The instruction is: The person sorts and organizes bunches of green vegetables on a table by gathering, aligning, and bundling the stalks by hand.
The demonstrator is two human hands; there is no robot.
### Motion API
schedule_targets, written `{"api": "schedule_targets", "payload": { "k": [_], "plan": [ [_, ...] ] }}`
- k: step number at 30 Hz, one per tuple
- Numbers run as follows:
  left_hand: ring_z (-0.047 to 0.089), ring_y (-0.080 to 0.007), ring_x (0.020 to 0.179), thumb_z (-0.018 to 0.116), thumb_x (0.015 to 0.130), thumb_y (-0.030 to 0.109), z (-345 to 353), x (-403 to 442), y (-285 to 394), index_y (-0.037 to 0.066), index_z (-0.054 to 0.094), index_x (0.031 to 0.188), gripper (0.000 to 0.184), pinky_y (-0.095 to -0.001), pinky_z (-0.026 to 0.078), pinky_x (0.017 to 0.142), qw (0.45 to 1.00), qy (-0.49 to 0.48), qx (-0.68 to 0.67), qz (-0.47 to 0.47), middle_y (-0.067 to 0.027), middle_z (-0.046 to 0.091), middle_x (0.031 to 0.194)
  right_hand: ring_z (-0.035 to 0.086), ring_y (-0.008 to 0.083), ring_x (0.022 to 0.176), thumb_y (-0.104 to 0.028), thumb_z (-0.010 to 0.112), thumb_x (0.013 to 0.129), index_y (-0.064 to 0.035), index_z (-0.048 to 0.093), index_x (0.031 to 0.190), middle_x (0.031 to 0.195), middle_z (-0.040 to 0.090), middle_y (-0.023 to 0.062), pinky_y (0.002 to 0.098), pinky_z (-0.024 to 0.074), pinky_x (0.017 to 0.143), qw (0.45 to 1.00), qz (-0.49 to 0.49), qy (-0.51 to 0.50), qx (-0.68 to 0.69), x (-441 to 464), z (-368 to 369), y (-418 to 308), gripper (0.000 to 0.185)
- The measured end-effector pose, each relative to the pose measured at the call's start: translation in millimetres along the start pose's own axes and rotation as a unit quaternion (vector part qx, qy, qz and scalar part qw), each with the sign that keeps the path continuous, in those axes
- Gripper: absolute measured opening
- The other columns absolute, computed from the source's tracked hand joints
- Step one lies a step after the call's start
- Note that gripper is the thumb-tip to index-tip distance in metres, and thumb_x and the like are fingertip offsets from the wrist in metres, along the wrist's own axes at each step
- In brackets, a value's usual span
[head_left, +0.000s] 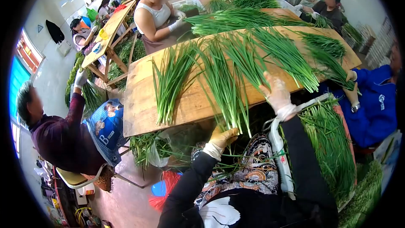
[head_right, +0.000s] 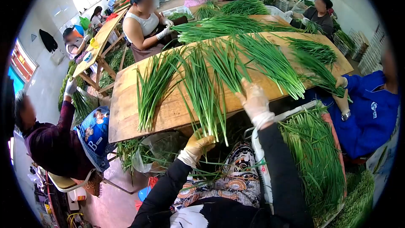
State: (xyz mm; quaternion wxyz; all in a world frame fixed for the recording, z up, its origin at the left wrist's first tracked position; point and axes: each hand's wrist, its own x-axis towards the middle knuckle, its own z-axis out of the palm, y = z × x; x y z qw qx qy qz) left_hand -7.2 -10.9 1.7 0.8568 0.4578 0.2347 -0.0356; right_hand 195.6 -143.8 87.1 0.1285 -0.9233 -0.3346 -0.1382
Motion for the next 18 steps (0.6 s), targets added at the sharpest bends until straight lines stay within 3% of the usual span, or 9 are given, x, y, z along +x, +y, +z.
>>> {"api": "schedule_targets", "payload": {
  "k": [1, 2, 3, 4, 5, 10, 14, 16, 18],
  "plan": [
    [0.053, -0.0147, 0.09, 0.06, 0.079, 0.029, -1.4, -0.3, -2.5, 0.01, 0.041, 0.114, 0.044, -0.0318, 0.046, 0.072, 0.999, 0.025, 0.004, 0.036, -0.0013, 0.054, 0.102, 0.054, 0.0273, 0.089, -0.04, 0.053, 0.08, 0.0, 0.045, 0.115, 0.1, 0.055, 0.0199, 0.0366, 0.0427, 0.077, 0.995, -0.057, 0.082, 0.03, -7.3, 7.4, -5.2, 0.054],
    [0.053, -0.0147, 0.09, 0.06, 0.079, 0.029, -1.2, -1.8, -3.0, 0.01, 0.041, 0.114, 0.044, -0.0318, 0.046, 0.072, 0.999, 0.027, 0.002, 0.035, -0.0013, 0.054, 0.102, 0.056, 0.0246, 0.073, -0.042, 0.051, 0.08, 0.0, 0.055, 0.099, 0.081, 0.058, 0.0155, 0.0348, 0.045, 0.067, 0.94, -0.029, 0.103, 0.323, -21.0, 16.5, -18.5, 0.046],
    [0.053, -0.014, 0.087, 0.06, 0.078, 0.026, -0.3, -2.7, -0.7, 0.01, 0.044, 0.11, 0.039, -0.0316, 0.047, 0.07, 0.996, 0.048, -0.058, 0.048, -0.0006, 0.054, 0.096, 0.053, 0.0218, 0.056, -0.05, 0.045, 0.08, -0.0025, 0.058, 0.072, 0.061, 0.053, 0.0108, 0.0331, 0.0443, 0.053, 0.977, -0.099, 0.115, 0.15, -39.5, -8.1, -41.3, 0.051],
    [0.054, -0.0134, 0.085, 0.061, 0.078, 0.023, -0.4, -3.5, 0.9, 0.01, 0.046, 0.106, 0.034, -0.0313, 0.047, 0.069, 0.989, 0.069, -0.118, 0.062, 0.0001, 0.055, 0.09, 0.049, 0.02, 0.046, -0.058, 0.037, 0.08, -0.0063, 0.05, 0.055, 0.052, 0.047, 0.0086, 0.0323, 0.041, 0.044, 0.987, -0.052, -0.082, 0.129, -51.8, -21.4, -57.0, 0.059],
    [0.054, -0.0152, 0.083, 0.058, 0.08, 0.023, -5.7, -1.6, -1.4, 0.01, 0.049, 0.099, 0.025, -0.0344, 0.047, 0.071, 0.986, 0.037, -0.147, 0.071, -0.0013, 0.055, 0.089, 0.048, 0.0206, 0.042, -0.062, 0.034, 0.078, -0.0074, 0.044, 0.05, 0.05, 0.046, 0.0093, 0.033, 0.0396, 0.04, 0.989, -0.107, -0.067, 0.081, -69.5, -7.6, -60.7, 0.062],
    [0.054, -0.0195, 0.085, 0.052, 0.083, 0.03, -19.3, -4.2, -3.1, 0.009, 0.049, 0.103, 0.029, -0.0383, 0.045, 0.075, 0.977, -0.049, -0.207, -0.015, -0.005, 0.056, 0.096, 0.054, 0.0287, 0.058, -0.055, 0.054, 0.069, -0.0058, 0.052, 0.062, 0.065, 0.054, 0.0124, 0.0372, 0.0432, 0.052, 0.989, -0.077, -0.028, 0.123, -97.4, 14.2, -85.8, 0.05],
    [0.052, -0.0116, 0.077, 0.051, 0.084, 0.027, -18.5, -12.1, 0.8, 0.006, 0.043, 0.114, 0.038, -0.0217, 0.044, 0.06, 0.976, -0.048, -0.211, -0.01, -0.0055, 0.055, 0.097, 0.058, 0.0292, 0.063, -0.031, 0.048, 0.079, -0.0056, 0.056, 0.075, 0.074, 0.059, 0.013, 0.038, 0.0467, 0.056, 0.98, -0.037, -0.146, 0.127, -74.1, 16.8, -54.6, 0.027],
    [0.049, -0.0051, 0.061, 0.054, 0.083, 0.024, -33.1, -15.9, -2.3, 0.003, 0.041, 0.118, 0.043, -0.0141, 0.04, 0.048, 0.977, -0.099, -0.187, -0.01, -0.0026, 0.057, 0.088, 0.057, 0.0288, 0.063, -0.024, 0.052, 0.077, -0.007, 0.055, 0.073, 0.071, 0.058, 0.0133, 0.04, 0.0465, 0.056, 0.996, 0.033, -0.03, 0.074, -66.3, 23.3, -34.0, 0.017],
    [0.044, -0.0028, 0.052, 0.057, 0.081, 0.02, -37.8, -15.5, -4.3, 0.003, 0.043, 0.116, 0.041, -0.0138, 0.037, 0.045, 0.951, -0.116, -0.285, -0.006, 0.0011, 0.054, 0.077, 0.055, 0.0271, 0.056, -0.021, 0.057, 0.075, -0.0088, 0.054, 0.071, 0.062, 0.056, 0.0105, 0.0369, 0.0466, 0.053, 0.971, -0.057, 0.228, 0.047, -60.6, 15.9, -21.6, 0.014]
  ]
}}
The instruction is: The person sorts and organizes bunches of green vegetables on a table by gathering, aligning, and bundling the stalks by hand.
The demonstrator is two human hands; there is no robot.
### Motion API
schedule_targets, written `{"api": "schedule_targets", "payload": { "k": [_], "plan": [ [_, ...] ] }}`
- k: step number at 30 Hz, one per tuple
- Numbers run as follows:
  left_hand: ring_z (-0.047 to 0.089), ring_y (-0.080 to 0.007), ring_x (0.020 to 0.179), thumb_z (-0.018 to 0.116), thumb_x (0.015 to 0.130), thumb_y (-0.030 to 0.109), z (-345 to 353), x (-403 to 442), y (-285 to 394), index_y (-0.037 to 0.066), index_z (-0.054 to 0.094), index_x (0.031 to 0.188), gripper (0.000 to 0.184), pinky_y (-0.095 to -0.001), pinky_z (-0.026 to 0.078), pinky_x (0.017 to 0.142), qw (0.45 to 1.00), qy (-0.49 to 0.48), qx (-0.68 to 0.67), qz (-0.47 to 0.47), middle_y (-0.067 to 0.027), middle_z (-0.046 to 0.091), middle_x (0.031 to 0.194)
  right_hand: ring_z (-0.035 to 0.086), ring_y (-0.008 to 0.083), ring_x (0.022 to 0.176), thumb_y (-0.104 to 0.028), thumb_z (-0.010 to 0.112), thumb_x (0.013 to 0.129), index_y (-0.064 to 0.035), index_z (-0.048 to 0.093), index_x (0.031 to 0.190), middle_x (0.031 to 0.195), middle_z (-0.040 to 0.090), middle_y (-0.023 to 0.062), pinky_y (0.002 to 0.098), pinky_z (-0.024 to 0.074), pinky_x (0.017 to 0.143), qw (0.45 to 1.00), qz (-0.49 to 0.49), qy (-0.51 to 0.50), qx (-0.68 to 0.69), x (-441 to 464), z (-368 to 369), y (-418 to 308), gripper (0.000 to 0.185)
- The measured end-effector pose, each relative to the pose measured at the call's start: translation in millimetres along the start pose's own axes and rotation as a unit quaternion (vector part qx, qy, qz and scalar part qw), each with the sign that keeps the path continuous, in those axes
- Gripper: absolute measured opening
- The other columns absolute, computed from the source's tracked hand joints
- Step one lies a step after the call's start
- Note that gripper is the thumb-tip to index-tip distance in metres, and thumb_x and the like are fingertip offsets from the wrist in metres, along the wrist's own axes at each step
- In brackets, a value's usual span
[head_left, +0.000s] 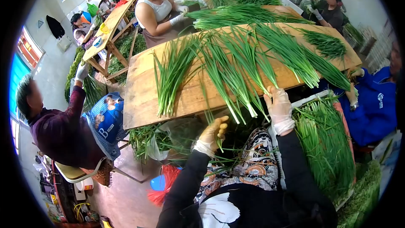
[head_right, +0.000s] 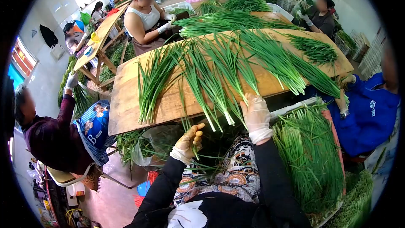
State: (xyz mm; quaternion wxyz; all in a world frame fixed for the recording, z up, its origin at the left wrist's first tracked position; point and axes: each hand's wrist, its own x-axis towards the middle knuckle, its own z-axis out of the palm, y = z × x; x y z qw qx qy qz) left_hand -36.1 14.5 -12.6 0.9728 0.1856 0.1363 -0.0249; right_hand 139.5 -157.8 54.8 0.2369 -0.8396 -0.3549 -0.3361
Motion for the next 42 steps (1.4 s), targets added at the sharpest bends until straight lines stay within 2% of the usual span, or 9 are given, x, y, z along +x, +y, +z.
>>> {"api": "schedule_targets", "payload": {
  "k": [12, 16, 21, 26, 31, 36, 38, 40, 42],
  "plan": [
    [0.046, -0.0224, 0.105, 0.04, 0.077, 0.061, 31.9, -10.8, 6.9, 0.004, 0.035, 0.123, 0.073, -0.0408, 0.038, 0.088, 0.998, 0.048, -0.037, 0.017, -0.0119, 0.044, 0.12, 0.057, 0.0264, 0.058, -0.03, 0.057, 0.075, -0.0042, 0.055, 0.071, 0.064, 0.057, 0.0114, 0.0338, 0.0452, 0.054, 0.949, -0.007, -0.301, 0.092, -14.5, 13.2, -64.4, 0.026],
    [0.037, -0.0234, 0.115, 0.034, 0.073, 0.069, 21.4, -7.3, 4.1, 0.003, 0.02, 0.13, 0.088, -0.0393, 0.034, 0.092, 0.999, -0.038, -0.018, 0.03, -0.0147, 0.033, 0.129, 0.055, 0.0102, 0.054, -0.025, 0.056, 0.081, -0.002, 0.056, 0.078, 0.069, 0.06, 0.0058, 0.0265, 0.0423, 0.051, 0.703, 0.292, -0.466, 0.45, -25.2, -14.7, -70.9, 0.023],
    [0.043, -0.0228, 0.11, 0.035, 0.074, 0.068, 26.2, -0.9, -2.7, 0.001, 0.018, 0.13, 0.089, -0.0357, 0.037, 0.089, 0.998, -0.046, -0.004, 0.03, -0.014, 0.038, 0.126, 0.055, 0.0234, 0.059, -0.036, 0.055, 0.08, -0.006, 0.055, 0.071, 0.062, 0.053, 0.01, 0.0338, 0.0446, 0.053, 0.982, -0.044, -0.025, 0.182, -47.7, -14.1, -80.4, 0.031],
    [0.039, -0.024, 0.115, 0.032, 0.078, 0.062, 36.9, -0.2, -8.4, 0.0, 0.017, 0.13, 0.082, -0.0362, 0.037, 0.09, 0.998, -0.045, -0.034, 0.035, -0.0152, 0.036, 0.127, 0.051, 0.0098, 0.05, -0.027, 0.059, 0.079, -0.0006, 0.06, 0.079, 0.06, 0.054, 0.0032, 0.0227, 0.0408, 0.046, 0.763, 0.2, -0.45, 0.418, -66.3, -34.5, -87.9, 0.027],
    [0.036, -0.0259, 0.117, 0.04, 0.086, 0.038, 14.0, 11.7, -18.7, 0.001, 0.022, 0.128, 0.059, -0.0378, 0.034, 0.095, 0.998, -0.029, 0.014, 0.059, -0.0148, 0.035, 0.128, 0.051, 0.0099, 0.049, -0.023, 0.057, 0.08, -0.0027, 0.056, 0.072, 0.058, 0.052, 0.0017, 0.0233, 0.0396, 0.045, 0.662, 0.288, -0.464, 0.514, -76.9, -11.7, -90.8, 0.022],
    [0.034, -0.0281, 0.119, 0.035, 0.089, 0.031, 11.9, 16.1, -19.3, 0.002, 0.022, 0.129, 0.052, -0.0424, 0.031, 0.097, 0.991, -0.121, -0.021, 0.06, -0.017, 0.029, 0.132, 0.05, 0.0237, 0.051, -0.017, 0.056, 0.078, -0.0081, 0.054, 0.068, 0.057, 0.049, 0.0067, 0.0305, 0.0384, 0.042, 0.939, -0.129, -0.212, 0.239, -73.7, -20.2, -89.4, 0.013],
    [0.034, -0.0276, 0.119, 0.034, 0.089, 0.032, 19.8, 13.8, -15.8, 0.002, 0.023, 0.129, 0.052, -0.0418, 0.031, 0.097, 0.995, -0.082, -0.021, 0.049, -0.0164, 0.03, 0.131, 0.051, 0.0175, 0.048, -0.018, 0.056, 0.08, -0.0074, 0.054, 0.068, 0.062, 0.056, 0.0052, 0.0278, 0.0396, 0.041, 0.843, -0.146, -0.221, 0.468, -64.6, -41.5, -86.2, 0.016],
    [0.035, -0.027, 0.118, 0.034, 0.089, 0.033, 24.7, 12.6, -11.7, 0.002, 0.024, 0.129, 0.052, -0.0412, 0.032, 0.097, 0.998, -0.042, -0.021, 0.037, -0.0157, 0.031, 0.131, 0.051, 0.007, 0.048, -0.022, 0.055, 0.082, -0.0042, 0.057, 0.069, 0.076, 0.063, 0.0052, 0.0193, 0.0417, 0.044, 0.468, 0.131, -0.586, 0.648, -44.5, -82.6, -75.2, 0.023],
    [0.037, -0.0265, 0.117, 0.035, 0.089, 0.032, 26.1, 11.7, -8.3, 0.002, 0.026, 0.128, 0.05, -0.0402, 0.032, 0.097, 0.999, -0.036, -0.008, 0.018, -0.0148, 0.033, 0.13, 0.052, 0.0081, 0.048, -0.027, 0.059, 0.079, -0.0034, 0.057, 0.065, 0.068, 0.06, 0.0051, 0.0196, 0.0399, 0.043, 0.482, 0.127, -0.659, 0.564, -35.1, -88.4, -64.8, 0.028]
  ]
}}
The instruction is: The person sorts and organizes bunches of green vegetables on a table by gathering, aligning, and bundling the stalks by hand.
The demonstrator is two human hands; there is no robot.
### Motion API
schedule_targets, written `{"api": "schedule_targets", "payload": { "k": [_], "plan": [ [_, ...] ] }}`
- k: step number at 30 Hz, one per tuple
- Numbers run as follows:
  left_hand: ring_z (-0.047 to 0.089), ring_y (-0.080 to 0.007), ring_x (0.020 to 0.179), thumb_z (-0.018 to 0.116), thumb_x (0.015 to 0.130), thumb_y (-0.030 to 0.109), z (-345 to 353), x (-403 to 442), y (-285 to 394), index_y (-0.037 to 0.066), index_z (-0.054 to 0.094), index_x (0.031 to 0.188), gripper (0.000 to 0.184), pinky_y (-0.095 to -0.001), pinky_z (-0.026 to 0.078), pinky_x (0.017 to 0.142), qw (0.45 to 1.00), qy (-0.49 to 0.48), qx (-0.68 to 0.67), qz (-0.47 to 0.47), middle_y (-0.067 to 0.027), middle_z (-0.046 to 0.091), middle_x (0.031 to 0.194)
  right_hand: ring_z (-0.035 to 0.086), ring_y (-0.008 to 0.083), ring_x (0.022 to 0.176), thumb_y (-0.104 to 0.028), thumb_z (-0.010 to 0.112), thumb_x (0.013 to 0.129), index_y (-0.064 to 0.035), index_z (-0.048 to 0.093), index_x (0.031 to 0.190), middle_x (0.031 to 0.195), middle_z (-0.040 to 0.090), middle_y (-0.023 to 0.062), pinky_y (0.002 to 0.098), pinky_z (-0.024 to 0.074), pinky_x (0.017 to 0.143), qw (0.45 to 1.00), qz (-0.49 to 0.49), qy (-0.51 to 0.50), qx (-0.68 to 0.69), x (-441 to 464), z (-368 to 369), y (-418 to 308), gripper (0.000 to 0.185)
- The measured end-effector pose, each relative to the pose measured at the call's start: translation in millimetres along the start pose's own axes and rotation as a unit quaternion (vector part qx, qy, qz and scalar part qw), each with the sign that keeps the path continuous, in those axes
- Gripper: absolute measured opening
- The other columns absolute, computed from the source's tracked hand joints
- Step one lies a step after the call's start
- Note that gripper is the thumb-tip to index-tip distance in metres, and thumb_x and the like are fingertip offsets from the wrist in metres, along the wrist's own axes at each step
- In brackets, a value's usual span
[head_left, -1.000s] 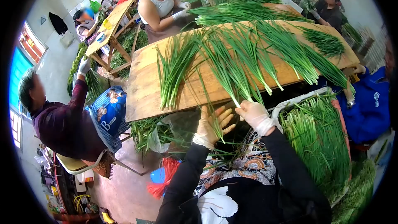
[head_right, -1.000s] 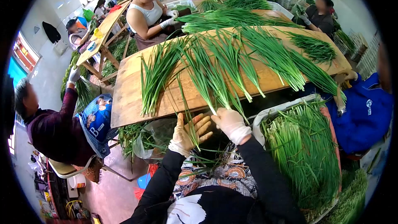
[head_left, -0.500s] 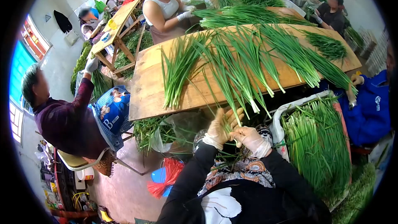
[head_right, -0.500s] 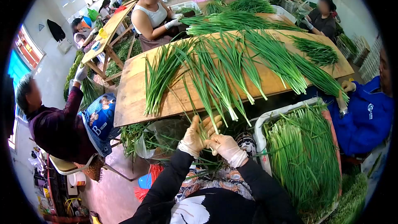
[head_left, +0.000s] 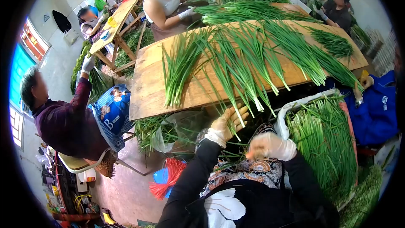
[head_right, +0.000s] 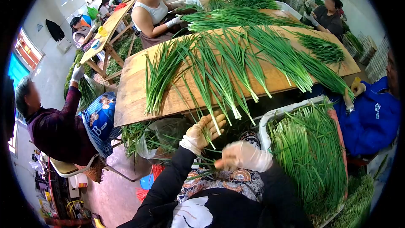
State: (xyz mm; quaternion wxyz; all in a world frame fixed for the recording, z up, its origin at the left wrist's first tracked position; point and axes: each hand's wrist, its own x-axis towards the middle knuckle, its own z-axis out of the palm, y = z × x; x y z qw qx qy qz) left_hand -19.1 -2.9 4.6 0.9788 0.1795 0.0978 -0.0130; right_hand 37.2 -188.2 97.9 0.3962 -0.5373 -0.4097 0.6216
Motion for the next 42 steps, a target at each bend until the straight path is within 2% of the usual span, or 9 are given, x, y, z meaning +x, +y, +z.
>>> {"api": "schedule_targets", "payload": {
  "k": [4, 12, 14, 21, 26, 28, 29, 32, 42],
  "plan": [
    [0.041, -0.0254, 0.114, 0.029, 0.091, 0.033, 6.1, 7.6, -5.1, 0.005, 0.032, 0.125, 0.044, -0.0391, 0.034, 0.094, 0.997, 0.074, 0.023, -0.011, -0.0126, 0.04, 0.125, 0.056, 0.0254, 0.058, -0.058, 0.057, 0.066, -0.0045, 0.054, 0.065, 0.061, 0.053, 0.0106, 0.0347, 0.0435, 0.051, 0.803, -0.052, 0.315, -0.504, 27.9, -9.3, 0.3, 0.054],
    [0.042, -0.0218, 0.111, 0.048, 0.085, 0.032, 3.3, 1.8, -0.8, 0.003, 0.035, 0.124, 0.05, -0.0386, 0.034, 0.093, 0.983, 0.013, 0.182, 0.013, -0.0122, 0.042, 0.124, 0.055, 0.0238, 0.053, -0.04, 0.053, 0.079, -0.0036, 0.054, 0.057, 0.054, 0.052, 0.0103, 0.0331, 0.0418, 0.05, 0.897, -0.062, 0.262, -0.352, 49.2, -12.4, 9.8, 0.042],
    [0.046, -0.0183, 0.104, 0.049, 0.084, 0.031, 1.2, -1.7, -0.4, 0.009, 0.042, 0.121, 0.043, -0.0353, 0.034, 0.089, 0.978, 0.097, 0.183, -0.01, -0.0069, 0.047, 0.119, 0.055, 0.0251, 0.053, -0.043, 0.052, 0.079, -0.0037, 0.053, 0.056, 0.056, 0.054, 0.0114, 0.0339, 0.0416, 0.048, 0.754, -0.015, 0.422, -0.502, 49.7, -24.2, 5.3, 0.045],
    [0.054, -0.0148, 0.08, 0.053, 0.083, 0.025, 8.3, 18.0, 11.3, 0.01, 0.051, 0.103, 0.025, -0.0316, 0.04, 0.076, 0.98, 0.176, 0.087, 0.014, -0.0036, 0.058, 0.095, 0.057, 0.0262, 0.054, -0.039, 0.057, 0.074, -0.0066, 0.055, 0.062, 0.059, 0.056, 0.0112, 0.0357, 0.0442, 0.047, 0.624, -0.001, 0.538, -0.567, 65.4, -47.2, 18.8, 0.035],
    [0.045, -0.0105, 0.057, 0.054, 0.083, 0.02, -1.8, 24.6, 21.2, 0.0, 0.051, 0.099, 0.026, -0.0261, 0.044, 0.064, 0.987, 0.13, 0.09, 0.008, 0.0012, 0.047, 0.064, 0.06, 0.0232, 0.058, -0.026, 0.05, 0.078, -0.0075, 0.062, 0.071, 0.064, 0.061, 0.0092, 0.0322, 0.0468, 0.05, 0.634, 0.16, 0.412, -0.634, 82.3, -85.2, 39.3, 0.023],
    [0.039, -0.0065, 0.048, 0.053, 0.083, 0.023, 9.5, 4.2, 31.7, -0.001, 0.052, 0.099, 0.029, -0.0212, 0.041, 0.053, 0.998, 0.042, 0.027, 0.027, 0.0042, 0.041, 0.058, 0.059, 0.0222, 0.053, -0.028, 0.051, 0.078, -0.0078, 0.061, 0.068, 0.061, 0.06, 0.0085, 0.0304, 0.0447, 0.049, 0.673, 0.003, 0.483, -0.56, 52.4, -85.8, 3.1, 0.025],
    [0.034, -0.0041, 0.043, 0.052, 0.084, 0.026, 9.2, -0.6, 31.2, 0.0, 0.052, 0.101, 0.031, -0.0181, 0.037, 0.045, 0.997, 0.072, 0.022, 0.033, 0.006, 0.039, 0.055, 0.057, 0.018, 0.049, -0.031, 0.053, 0.079, -0.0068, 0.059, 0.066, 0.058, 0.058, 0.0075, 0.0284, 0.0422, 0.046, 0.808, 0.019, 0.46, -0.367, 33.8, -76.8, -29.7, 0.028],
    [0.04, -0.0038, 0.047, 0.054, 0.083, 0.028, 14.5, -7.1, 26.5, 0.004, 0.047, 0.11, 0.037, -0.0161, 0.038, 0.044, 0.996, 0.079, 0.027, 0.03, 0.003, 0.052, 0.073, 0.049, 0.0067, 0.043, -0.028, 0.064, 0.074, -0.0041, 0.058, 0.062, 0.057, 0.056, 0.0028, 0.0221, 0.0388, 0.043, 0.875, -0.069, 0.464, -0.116, 31.6, -53.9, -35.0, 0.028],
    [0.042, -0.0021, 0.054, 0.058, 0.08, 0.017, -1.1, -6.4, 8.1, 0.0, 0.054, 0.105, 0.031, -0.0132, 0.035, 0.046, 0.982, 0.09, 0.161, 0.031, 0.0007, 0.057, 0.082, 0.048, 0.0064, 0.044, -0.026, 0.067, 0.073, -0.0034, 0.054, 0.065, 0.057, 0.058, 0.0032, 0.0212, 0.0383, 0.042, 0.954, -0.004, 0.297, 0.049, 67.8, -24.0, 32.1, 0.027]
  ]
}}
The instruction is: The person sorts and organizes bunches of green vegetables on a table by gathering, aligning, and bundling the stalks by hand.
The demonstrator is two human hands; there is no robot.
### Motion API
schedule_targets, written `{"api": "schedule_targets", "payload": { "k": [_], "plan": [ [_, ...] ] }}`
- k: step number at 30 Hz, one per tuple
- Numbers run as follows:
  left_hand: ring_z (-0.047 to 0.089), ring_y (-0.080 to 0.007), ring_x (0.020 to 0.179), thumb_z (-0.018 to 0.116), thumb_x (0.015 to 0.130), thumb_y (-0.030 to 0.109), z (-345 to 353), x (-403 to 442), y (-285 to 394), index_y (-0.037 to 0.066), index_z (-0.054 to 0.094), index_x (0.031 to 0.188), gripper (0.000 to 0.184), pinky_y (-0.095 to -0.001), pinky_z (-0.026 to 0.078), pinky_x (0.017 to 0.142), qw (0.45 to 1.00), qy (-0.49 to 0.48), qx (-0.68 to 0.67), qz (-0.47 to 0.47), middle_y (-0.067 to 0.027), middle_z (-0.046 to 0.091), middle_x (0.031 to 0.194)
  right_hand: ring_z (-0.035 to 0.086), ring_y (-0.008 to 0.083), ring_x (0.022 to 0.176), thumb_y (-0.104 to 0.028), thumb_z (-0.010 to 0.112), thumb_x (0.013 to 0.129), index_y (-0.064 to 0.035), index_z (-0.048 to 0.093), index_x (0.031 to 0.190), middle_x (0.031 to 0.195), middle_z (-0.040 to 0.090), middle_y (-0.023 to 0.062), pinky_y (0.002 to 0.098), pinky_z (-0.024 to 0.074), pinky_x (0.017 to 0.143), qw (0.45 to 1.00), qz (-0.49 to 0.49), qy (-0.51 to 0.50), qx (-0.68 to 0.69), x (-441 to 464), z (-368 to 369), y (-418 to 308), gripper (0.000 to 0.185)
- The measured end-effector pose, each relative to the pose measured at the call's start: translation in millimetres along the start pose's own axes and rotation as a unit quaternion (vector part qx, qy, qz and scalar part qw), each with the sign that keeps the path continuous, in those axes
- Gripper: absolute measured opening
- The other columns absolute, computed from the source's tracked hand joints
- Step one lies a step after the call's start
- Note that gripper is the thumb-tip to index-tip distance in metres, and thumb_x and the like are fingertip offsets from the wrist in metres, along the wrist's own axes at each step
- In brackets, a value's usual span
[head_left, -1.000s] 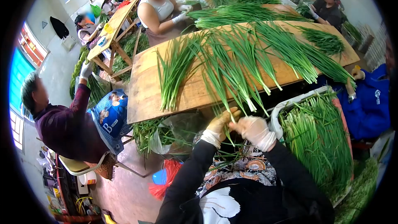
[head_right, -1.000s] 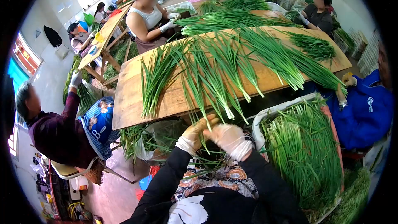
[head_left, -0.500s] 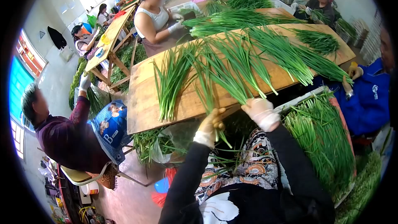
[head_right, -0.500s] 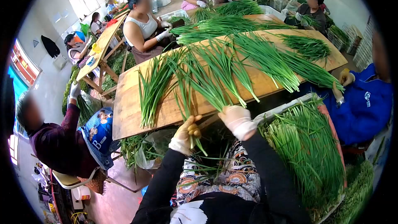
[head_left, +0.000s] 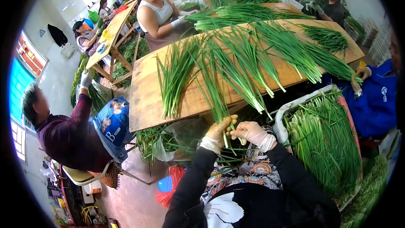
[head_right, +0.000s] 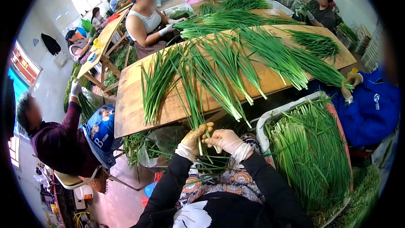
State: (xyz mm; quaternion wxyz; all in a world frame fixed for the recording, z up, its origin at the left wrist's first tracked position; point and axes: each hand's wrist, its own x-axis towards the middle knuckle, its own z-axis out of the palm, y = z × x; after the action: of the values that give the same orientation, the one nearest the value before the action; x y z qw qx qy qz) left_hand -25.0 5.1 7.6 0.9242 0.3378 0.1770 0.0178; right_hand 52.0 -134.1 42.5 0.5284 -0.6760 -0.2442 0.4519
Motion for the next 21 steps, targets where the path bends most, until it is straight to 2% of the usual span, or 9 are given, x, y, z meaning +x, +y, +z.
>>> {"api": "schedule_targets", "payload": {
  "k": [4, 5, 6, 8, 10, 13, 16, 19, 21],
  "plan": [
    [0.053, -0.0125, 0.073, 0.058, 0.08, 0.018, 3.3, -3.7, -4.5, -0.001, 0.055, 0.104, 0.03, -0.0242, 0.045, 0.062, 1.0, 0.013, -0.007, -0.023, -0.0048, 0.058, 0.09, 0.049, 0.0095, 0.045, -0.032, 0.056, 0.081, -0.0039, 0.056, 0.064, 0.055, 0.055, 0.0039, 0.0234, 0.0394, 0.045, 0.989, -0.103, -0.006, -0.108, -1.2, 2.8, 8.5, 0.033],
    [0.055, -0.0173, 0.085, 0.06, 0.079, 0.017, -5.0, 1.9, -11.0, 0.0, 0.056, 0.103, 0.03, -0.0291, 0.044, 0.072, 1.0, 0.015, 0.01, 0.017, -0.0081, 0.059, 0.096, 0.051, 0.0162, 0.047, -0.042, 0.051, 0.081, -0.0043, 0.056, 0.061, 0.054, 0.053, 0.0069, 0.0279, 0.0397, 0.046, 0.943, -0.128, 0.033, -0.305, -8.1, -0.2, 2.6, 0.042],
    [0.056, -0.0174, 0.086, 0.062, 0.077, 0.016, -7.6, 2.6, -10.7, 0.001, 0.057, 0.1, 0.029, -0.0288, 0.043, 0.075, 0.999, 0.031, 0.003, 0.035, -0.0082, 0.059, 0.096, 0.052, 0.0225, 0.05, -0.047, 0.05, 0.079, -0.005, 0.052, 0.056, 0.051, 0.05, 0.0089, 0.0324, 0.0396, 0.046, 0.855, -0.25, 0.148, -0.43, -9.6, -1.2, 4.3, 0.048],
    [0.056, -0.0195, 0.088, 0.061, 0.077, 0.016, -0.4, -5.3, 2.7, -0.001, 0.054, 0.104, 0.032, -0.0313, 0.045, 0.078, 0.997, 0.067, 0.041, 0.019, -0.0095, 0.059, 0.098, 0.053, 0.024, 0.05, -0.051, 0.046, 0.077, -0.0083, 0.048, 0.056, 0.053, 0.05, 0.0088, 0.0325, 0.04, 0.044, 0.799, -0.249, 0.255, -0.484, -16.5, -17.8, -20.4, 0.048],
    [0.057, -0.0183, 0.083, 0.064, 0.075, 0.016, 4.5, -6.9, 5.4, -0.002, 0.057, 0.097, 0.029, -0.0301, 0.044, 0.076, 0.997, 0.063, 0.045, 0.019, -0.0084, 0.061, 0.092, 0.053, 0.024, 0.051, -0.058, 0.048, 0.072, -0.007, 0.05, 0.057, 0.054, 0.051, 0.0083, 0.033, 0.0406, 0.046, 0.766, -0.207, 0.22, -0.568, -14.9, -26.4, -28.4, 0.053],
    [0.056, -0.0182, 0.082, 0.065, 0.075, 0.018, 4.5, 0.9, 1.6, -0.002, 0.056, 0.098, 0.032, -0.0296, 0.045, 0.074, 0.999, 0.018, -0.012, 0.034, -0.009, 0.06, 0.091, 0.056, 0.0225, 0.056, -0.062, 0.048, 0.07, -0.0048, 0.054, 0.064, 0.058, 0.055, 0.0083, 0.0346, 0.042, 0.054, 0.903, -0.107, 0.055, -0.412, -7.6, -16.5, -26.2, 0.058],
    [0.055, -0.0178, 0.081, 0.06, 0.079, 0.023, 7.7, 2.3, -0.3, -0.002, 0.055, 0.099, 0.033, -0.0314, 0.043, 0.075, 0.999, -0.031, -0.034, -0.001, -0.0077, 0.059, 0.088, 0.053, 0.0134, 0.05, -0.033, 0.056, 0.08, -0.0036, 0.054, 0.068, 0.056, 0.053, 0.0048, 0.0255, 0.0405, 0.049, 0.99, -0.053, 0.004, -0.13, 5.4, -10.7, -6.4, 0.032],
    [0.055, -0.0173, 0.08, 0.059, 0.08, 0.024, 3.5, 3.6, -3.0, -0.001, 0.057, 0.097, 0.03, -0.031, 0.042, 0.073, 0.999, -0.001, -0.04, 0.011, -0.0066, 0.059, 0.087, 0.05, 0.0066, 0.05, -0.019, 0.057, 0.081, -0.0035, 0.057, 0.072, 0.056, 0.053, 0.0012, 0.0214, 0.0393, 0.047, 0.993, -0.099, 0.04, 0.044, 11.8, -4.4, 14.6, 0.018],
    [0.055, -0.018, 0.077, 0.059, 0.079, 0.025, 1.5, 4.8, -2.7, 0.0, 0.057, 0.096, 0.03, -0.0315, 0.043, 0.072, 0.998, 0.028, -0.021, 0.044, -0.0064, 0.059, 0.086, 0.05, 0.0067, 0.049, -0.02, 0.056, 0.081, -0.0034, 0.056, 0.072, 0.057, 0.053, 0.0016, 0.0218, 0.0396, 0.048, 0.984, -0.148, 0.101, -0.001, 5.3, -2.9, 16.1, 0.019]
  ]
}}
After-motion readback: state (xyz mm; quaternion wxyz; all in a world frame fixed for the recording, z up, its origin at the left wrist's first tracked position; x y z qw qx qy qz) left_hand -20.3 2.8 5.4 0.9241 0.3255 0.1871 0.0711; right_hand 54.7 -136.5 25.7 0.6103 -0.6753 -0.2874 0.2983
